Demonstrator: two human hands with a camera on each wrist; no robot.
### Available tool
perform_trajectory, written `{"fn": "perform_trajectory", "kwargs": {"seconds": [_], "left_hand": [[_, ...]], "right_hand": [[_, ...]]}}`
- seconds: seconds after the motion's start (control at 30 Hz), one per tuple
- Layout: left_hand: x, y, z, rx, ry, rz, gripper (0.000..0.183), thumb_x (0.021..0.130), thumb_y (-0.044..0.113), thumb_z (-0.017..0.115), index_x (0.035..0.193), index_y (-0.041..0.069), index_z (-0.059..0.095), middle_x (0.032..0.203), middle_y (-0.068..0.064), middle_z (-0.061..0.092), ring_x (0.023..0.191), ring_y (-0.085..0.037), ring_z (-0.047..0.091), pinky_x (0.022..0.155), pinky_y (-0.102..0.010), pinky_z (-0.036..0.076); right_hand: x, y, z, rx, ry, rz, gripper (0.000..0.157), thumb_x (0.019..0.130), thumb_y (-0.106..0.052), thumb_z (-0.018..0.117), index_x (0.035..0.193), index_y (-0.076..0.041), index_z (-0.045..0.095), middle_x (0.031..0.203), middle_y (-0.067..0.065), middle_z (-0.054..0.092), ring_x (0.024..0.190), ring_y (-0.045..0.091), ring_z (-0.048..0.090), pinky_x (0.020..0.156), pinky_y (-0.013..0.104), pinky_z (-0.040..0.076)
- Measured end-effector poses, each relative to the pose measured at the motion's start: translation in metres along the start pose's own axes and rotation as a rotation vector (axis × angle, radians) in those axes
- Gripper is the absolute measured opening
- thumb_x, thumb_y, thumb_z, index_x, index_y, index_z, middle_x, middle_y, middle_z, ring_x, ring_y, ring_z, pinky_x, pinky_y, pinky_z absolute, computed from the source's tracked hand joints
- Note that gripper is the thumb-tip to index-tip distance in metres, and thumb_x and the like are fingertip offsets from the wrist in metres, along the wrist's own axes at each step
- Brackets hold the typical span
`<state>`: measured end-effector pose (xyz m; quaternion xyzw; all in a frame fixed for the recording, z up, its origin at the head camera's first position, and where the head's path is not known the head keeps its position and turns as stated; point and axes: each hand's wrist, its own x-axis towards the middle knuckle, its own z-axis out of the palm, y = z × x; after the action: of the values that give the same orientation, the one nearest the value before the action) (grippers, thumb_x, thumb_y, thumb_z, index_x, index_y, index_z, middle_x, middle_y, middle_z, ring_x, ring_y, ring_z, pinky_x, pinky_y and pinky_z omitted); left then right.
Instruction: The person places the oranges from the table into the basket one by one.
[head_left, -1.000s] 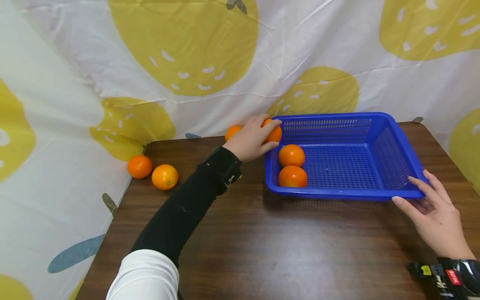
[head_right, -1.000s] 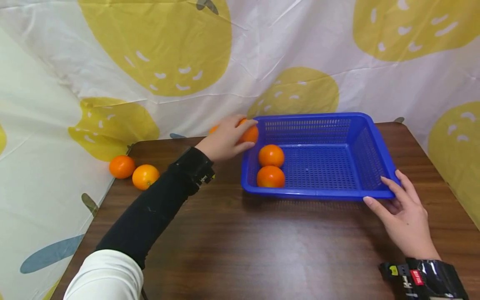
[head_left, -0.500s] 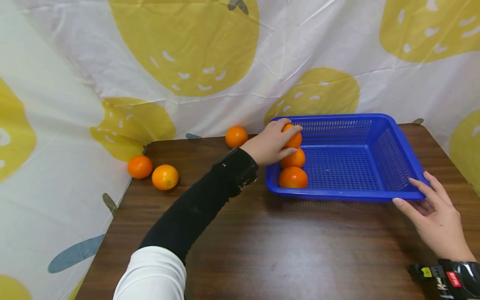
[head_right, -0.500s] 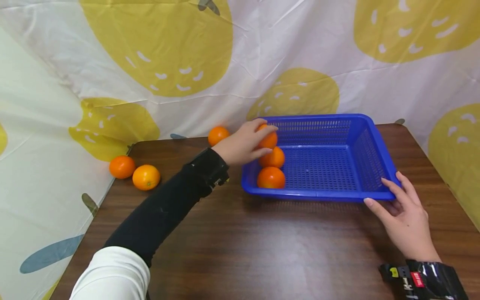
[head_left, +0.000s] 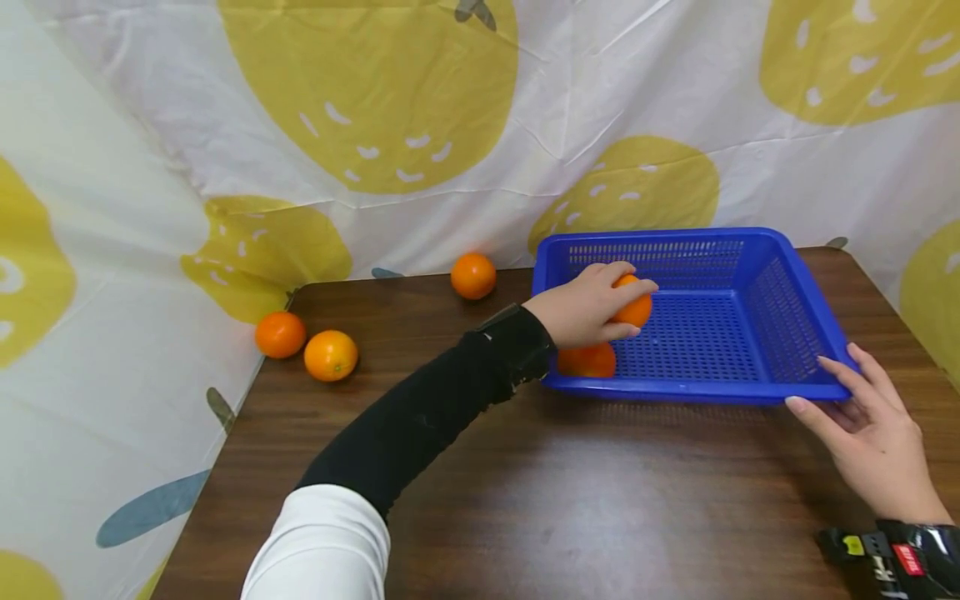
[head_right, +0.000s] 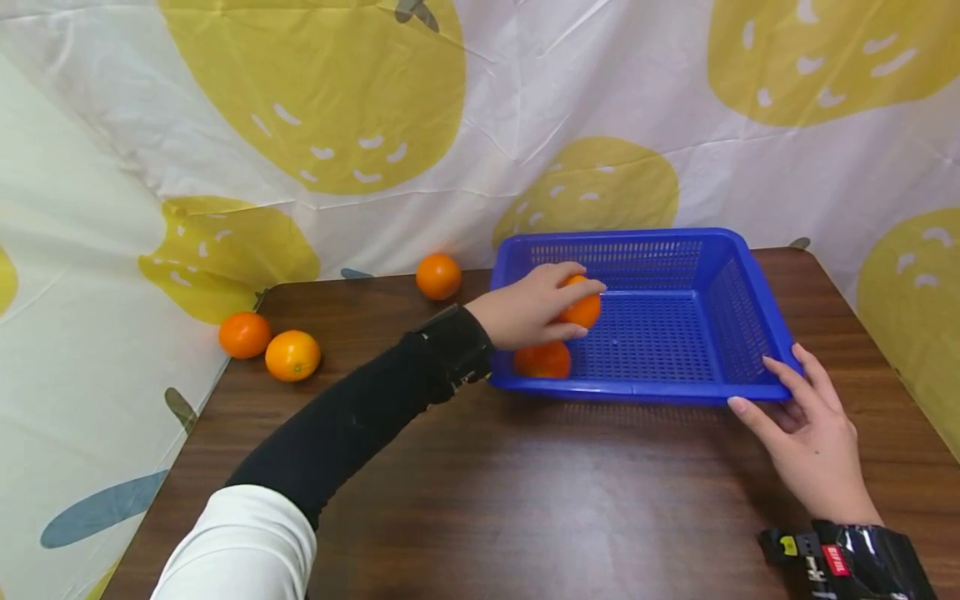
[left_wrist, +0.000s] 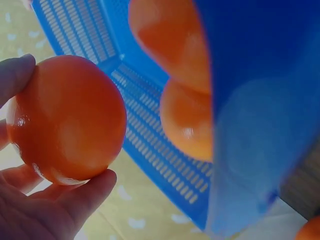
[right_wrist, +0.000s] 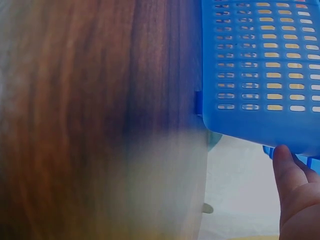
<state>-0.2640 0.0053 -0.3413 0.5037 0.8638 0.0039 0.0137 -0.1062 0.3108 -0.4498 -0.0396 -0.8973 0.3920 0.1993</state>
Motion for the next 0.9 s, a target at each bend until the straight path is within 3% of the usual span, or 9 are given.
{"fn": "perform_trajectory", "kwargs": {"seconds": [0.23,0.5,0.67,0.9], "left_hand": [[0.008,0.014,0.001,-0.033,-0.071,0.037,0.058,0.091,0.049,0.045,0.142,0.025,0.031,0.140,-0.009,0.033,0.120,-0.025,0.036,0.095,-0.027,0.040],[0.020,0.020,0.003,-0.070,-0.217,0.057,0.061,0.090,0.052,0.045,0.143,0.026,0.030,0.138,-0.005,0.037,0.114,-0.018,0.040,0.094,-0.024,0.038],[0.028,0.022,0.005,-0.090,-0.267,0.080,0.060,0.091,0.048,0.049,0.143,0.023,0.032,0.133,-0.005,0.041,0.107,-0.015,0.043,0.089,-0.022,0.039],[0.036,0.024,0.007,-0.073,-0.311,0.078,0.059,0.091,0.047,0.049,0.143,0.024,0.032,0.135,-0.006,0.040,0.107,-0.016,0.043,0.091,-0.023,0.039]], "right_hand": [[0.001,0.002,-0.001,-0.010,-0.005,0.007,0.062,0.084,-0.026,0.066,0.139,-0.012,0.042,0.154,-0.004,0.012,0.118,0.043,0.040,0.090,0.016,0.032],[0.000,0.003,-0.001,-0.004,0.004,-0.003,0.061,0.083,-0.025,0.067,0.138,-0.013,0.043,0.154,-0.005,0.014,0.117,0.039,0.042,0.083,0.006,0.032],[0.001,0.004,0.000,0.000,0.007,-0.009,0.061,0.082,-0.024,0.068,0.137,-0.014,0.045,0.153,-0.004,0.016,0.117,0.036,0.043,0.082,0.004,0.032],[0.002,0.002,-0.001,0.004,0.000,-0.009,0.061,0.082,-0.024,0.068,0.137,-0.013,0.045,0.154,-0.004,0.015,0.117,0.041,0.042,0.083,0.005,0.031]]}}
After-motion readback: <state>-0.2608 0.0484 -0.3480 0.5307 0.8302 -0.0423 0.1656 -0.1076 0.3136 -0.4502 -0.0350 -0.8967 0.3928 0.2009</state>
